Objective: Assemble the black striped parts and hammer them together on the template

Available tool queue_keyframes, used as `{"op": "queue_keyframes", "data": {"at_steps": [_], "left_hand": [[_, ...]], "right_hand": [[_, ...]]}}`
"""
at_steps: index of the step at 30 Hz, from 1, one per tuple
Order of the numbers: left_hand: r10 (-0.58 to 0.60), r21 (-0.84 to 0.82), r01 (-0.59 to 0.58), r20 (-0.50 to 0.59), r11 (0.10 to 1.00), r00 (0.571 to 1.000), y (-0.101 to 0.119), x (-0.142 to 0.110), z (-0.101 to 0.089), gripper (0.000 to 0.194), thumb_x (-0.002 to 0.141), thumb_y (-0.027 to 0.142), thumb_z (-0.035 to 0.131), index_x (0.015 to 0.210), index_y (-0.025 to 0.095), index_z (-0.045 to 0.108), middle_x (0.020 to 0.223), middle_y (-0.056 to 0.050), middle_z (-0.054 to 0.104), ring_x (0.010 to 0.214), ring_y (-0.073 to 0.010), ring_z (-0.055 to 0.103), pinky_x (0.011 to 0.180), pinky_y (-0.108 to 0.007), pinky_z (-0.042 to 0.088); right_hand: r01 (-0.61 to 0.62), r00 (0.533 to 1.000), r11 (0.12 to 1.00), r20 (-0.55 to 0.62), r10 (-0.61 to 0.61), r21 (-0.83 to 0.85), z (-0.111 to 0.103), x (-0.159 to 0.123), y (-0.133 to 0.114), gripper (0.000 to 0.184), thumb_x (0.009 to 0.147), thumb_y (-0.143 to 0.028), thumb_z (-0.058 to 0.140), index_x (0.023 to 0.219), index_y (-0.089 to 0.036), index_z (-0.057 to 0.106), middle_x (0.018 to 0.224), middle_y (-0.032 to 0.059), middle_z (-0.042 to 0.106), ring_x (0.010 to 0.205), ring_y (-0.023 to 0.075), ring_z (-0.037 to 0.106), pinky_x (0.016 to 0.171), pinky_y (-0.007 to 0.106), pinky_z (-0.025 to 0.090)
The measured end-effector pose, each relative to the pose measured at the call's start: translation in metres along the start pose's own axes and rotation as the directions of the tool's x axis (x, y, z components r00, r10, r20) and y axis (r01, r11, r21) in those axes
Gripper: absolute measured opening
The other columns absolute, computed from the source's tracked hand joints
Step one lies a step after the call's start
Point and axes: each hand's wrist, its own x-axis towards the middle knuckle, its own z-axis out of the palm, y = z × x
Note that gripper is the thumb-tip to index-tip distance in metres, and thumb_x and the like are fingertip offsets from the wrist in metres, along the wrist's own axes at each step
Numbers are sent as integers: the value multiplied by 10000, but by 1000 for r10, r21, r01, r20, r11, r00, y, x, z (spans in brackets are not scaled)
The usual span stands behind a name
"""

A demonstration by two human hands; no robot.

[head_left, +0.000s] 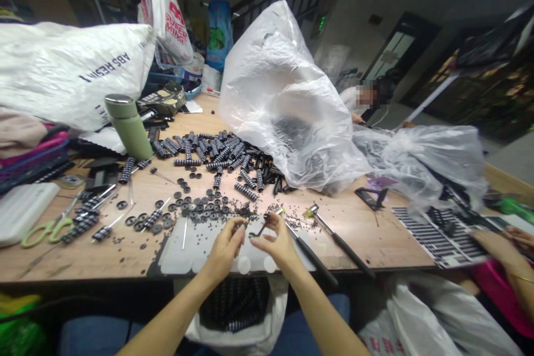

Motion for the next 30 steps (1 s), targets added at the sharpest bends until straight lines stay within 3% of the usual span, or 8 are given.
{"op": "queue_keyframes", "data": {"at_steps": [1,3,5,7,11,17,30], "left_hand": [[-84,-108,86,24,990,996,3,0,0,399,797,451,428,1065,165,504,526,68,429,381,-64,378,370,-175,296],[-208,-256,217,63,942,976,8,2,1,471,786,490,425,1114,158,492,455,101,349,307,-43,268,315,-159,200],[-279,-329,281,54,901,959,12,3,3,502,763,493,456,1145,169,495,433,105,356,289,-40,256,299,-153,177],[-295,-388,277,14,879,955,15,2,5,473,731,459,511,1098,164,546,464,77,445,326,-53,352,317,-160,251],[-321,-478,290,17,829,947,23,-1,10,384,697,413,560,935,115,602,504,17,552,426,-113,509,431,-226,421],[-401,-503,384,79,774,913,28,-5,15,313,722,379,552,926,142,550,473,34,529,384,-122,516,395,-232,432],[-485,-417,492,131,764,865,13,0,17,219,770,366,510,759,148,531,442,26,510,354,-103,502,348,-191,408]], "right_hand": [[129,992,982,22,-127,-138,-5,-3,-2,869,456,-388,773,1201,-215,360,1225,98,413,1149,252,413,900,400,415],[354,933,881,185,-310,-313,-12,-11,-6,989,446,-355,786,1284,-219,278,1320,116,302,1221,267,320,946,415,384],[491,861,787,346,-373,-374,-13,-19,-12,1037,483,-364,774,1333,-207,202,1358,130,245,1266,275,244,992,431,338],[553,819,723,430,-381,-413,-10,-25,-17,1060,506,-361,765,1355,-190,154,1370,136,224,1292,276,187,1040,440,272],[583,801,675,459,-384,-452,-1,-27,-24,1032,517,-296,746,1354,-166,157,1361,135,227,1297,263,179,1071,416,225],[598,790,658,472,-391,-457,-1,-22,-16,1117,477,-381,781,1350,-135,129,1374,158,228,1304,257,177,1084,407,198],[453,874,823,351,-335,-343,4,-19,7,998,455,-197,745,1297,-191,208,1312,111,317,1219,247,343,1033,378,291]]}}
